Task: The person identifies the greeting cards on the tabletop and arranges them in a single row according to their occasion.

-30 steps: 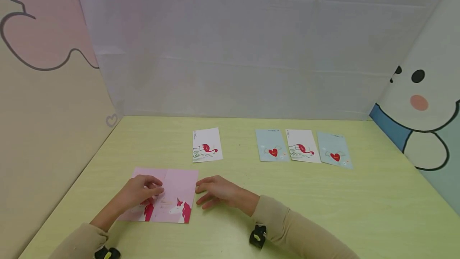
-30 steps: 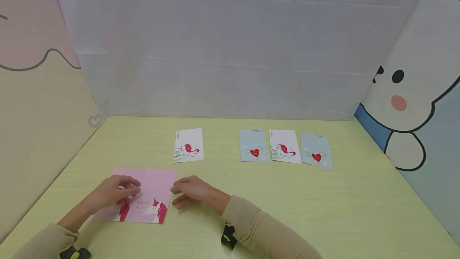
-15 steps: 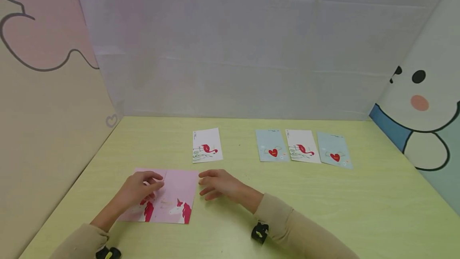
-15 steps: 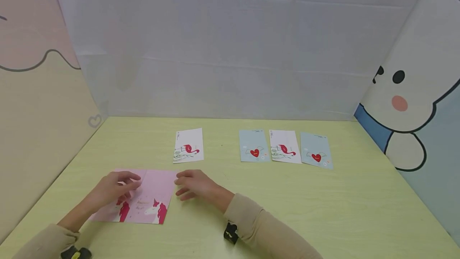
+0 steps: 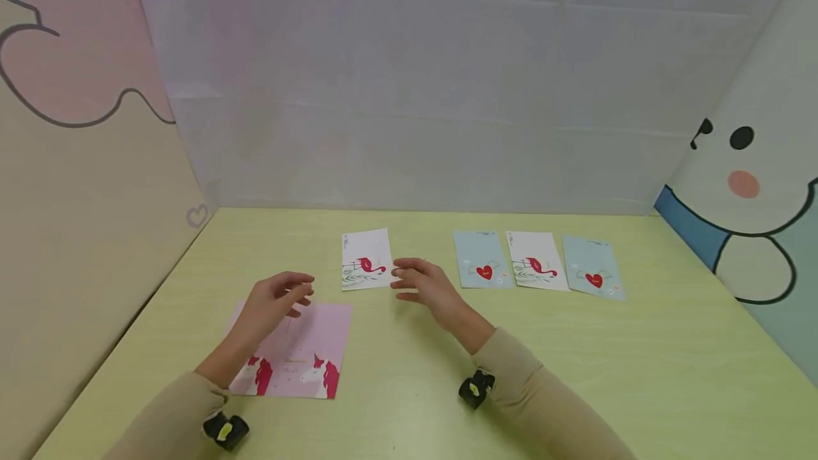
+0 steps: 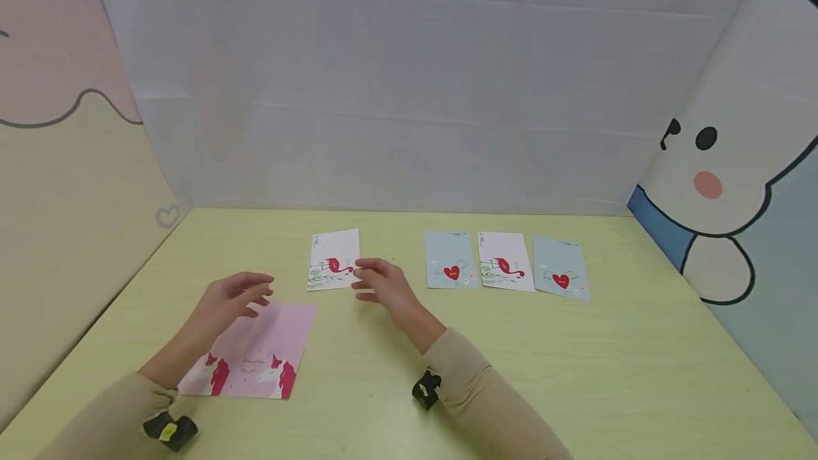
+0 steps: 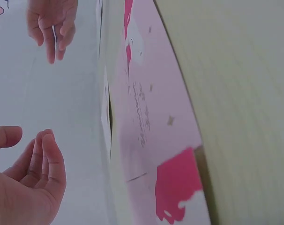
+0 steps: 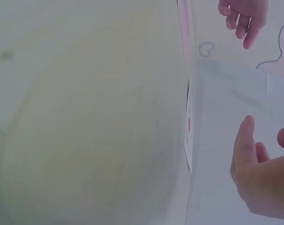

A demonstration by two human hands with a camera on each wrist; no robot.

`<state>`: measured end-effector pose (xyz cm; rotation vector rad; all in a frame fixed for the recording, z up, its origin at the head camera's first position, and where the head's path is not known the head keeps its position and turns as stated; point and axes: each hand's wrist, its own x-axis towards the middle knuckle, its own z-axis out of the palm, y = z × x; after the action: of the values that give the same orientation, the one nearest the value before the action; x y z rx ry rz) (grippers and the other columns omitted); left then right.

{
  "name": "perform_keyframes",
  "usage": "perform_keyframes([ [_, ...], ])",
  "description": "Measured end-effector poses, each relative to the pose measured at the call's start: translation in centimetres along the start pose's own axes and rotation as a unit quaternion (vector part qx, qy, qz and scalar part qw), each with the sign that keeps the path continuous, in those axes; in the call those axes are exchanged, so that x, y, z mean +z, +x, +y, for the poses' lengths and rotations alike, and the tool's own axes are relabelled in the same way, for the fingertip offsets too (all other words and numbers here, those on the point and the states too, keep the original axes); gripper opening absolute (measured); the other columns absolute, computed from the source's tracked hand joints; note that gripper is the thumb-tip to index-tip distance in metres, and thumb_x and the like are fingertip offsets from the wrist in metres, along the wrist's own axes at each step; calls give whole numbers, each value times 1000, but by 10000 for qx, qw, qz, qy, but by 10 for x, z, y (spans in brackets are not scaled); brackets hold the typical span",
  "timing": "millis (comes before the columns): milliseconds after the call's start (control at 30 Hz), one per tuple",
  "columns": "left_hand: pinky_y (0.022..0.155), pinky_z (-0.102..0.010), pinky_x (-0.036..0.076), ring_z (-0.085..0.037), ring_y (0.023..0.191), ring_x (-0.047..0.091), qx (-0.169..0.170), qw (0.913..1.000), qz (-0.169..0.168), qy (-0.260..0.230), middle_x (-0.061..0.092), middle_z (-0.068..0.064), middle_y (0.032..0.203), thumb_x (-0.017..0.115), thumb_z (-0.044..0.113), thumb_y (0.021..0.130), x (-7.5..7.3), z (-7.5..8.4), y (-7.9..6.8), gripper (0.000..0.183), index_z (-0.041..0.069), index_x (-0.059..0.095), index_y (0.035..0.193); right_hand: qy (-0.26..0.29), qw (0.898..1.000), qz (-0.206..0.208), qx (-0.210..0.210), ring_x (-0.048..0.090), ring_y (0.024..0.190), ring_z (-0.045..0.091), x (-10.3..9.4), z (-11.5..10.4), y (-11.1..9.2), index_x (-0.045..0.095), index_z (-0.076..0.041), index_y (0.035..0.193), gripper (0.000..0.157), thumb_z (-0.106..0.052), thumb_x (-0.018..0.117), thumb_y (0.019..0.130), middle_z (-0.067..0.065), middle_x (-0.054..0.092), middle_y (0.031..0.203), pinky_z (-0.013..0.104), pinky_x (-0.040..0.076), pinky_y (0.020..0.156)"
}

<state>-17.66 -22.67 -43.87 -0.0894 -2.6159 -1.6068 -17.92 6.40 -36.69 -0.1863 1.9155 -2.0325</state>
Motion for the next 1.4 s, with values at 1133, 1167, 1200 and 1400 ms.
perform_keyframes([
  [1133, 99, -41, 27, -33, 127, 20, -1785, 9572, -924, -2084, 17, -20, 141, 40, 24, 95, 23, 83, 18, 58, -1, 12, 139, 1838, 9787, 419, 818, 22, 126, 31, -46, 1, 32, 19, -3, 139, 52, -16, 40, 94, 19, 17, 141, 46, 26, 98],
  [1167, 99, -40, 27, -33, 127, 19, -1829, 9554, -889, -2142, 17, -19, 141, 40, 24, 95, 24, 84, 18, 58, 0, 12, 139, 1853, 9783, 413, 830, 22, 126, 31, -45, 1, 32, 19, -3, 139, 51, -17, 39, 94, 19, 17, 141, 47, 27, 97],
  [1200, 99, -40, 27, -33, 127, 19, -1861, 9539, -855, -2193, 16, -19, 142, 39, 24, 95, 25, 85, 19, 58, 0, 11, 140, 1865, 9779, 408, 850, 22, 126, 32, -44, 1, 33, 20, -3, 138, 51, -18, 40, 94, 19, 16, 141, 47, 27, 97],
  [1400, 98, -41, 28, -34, 127, 20, -2027, 9508, -730, -2228, 16, -19, 142, 40, 24, 94, 28, 88, 23, 59, 0, 11, 140, 1795, 9779, 256, 1037, 23, 125, 34, -35, 2, 40, 22, -4, 138, 53, -21, 43, 92, 21, 16, 141, 48, 30, 95],
])
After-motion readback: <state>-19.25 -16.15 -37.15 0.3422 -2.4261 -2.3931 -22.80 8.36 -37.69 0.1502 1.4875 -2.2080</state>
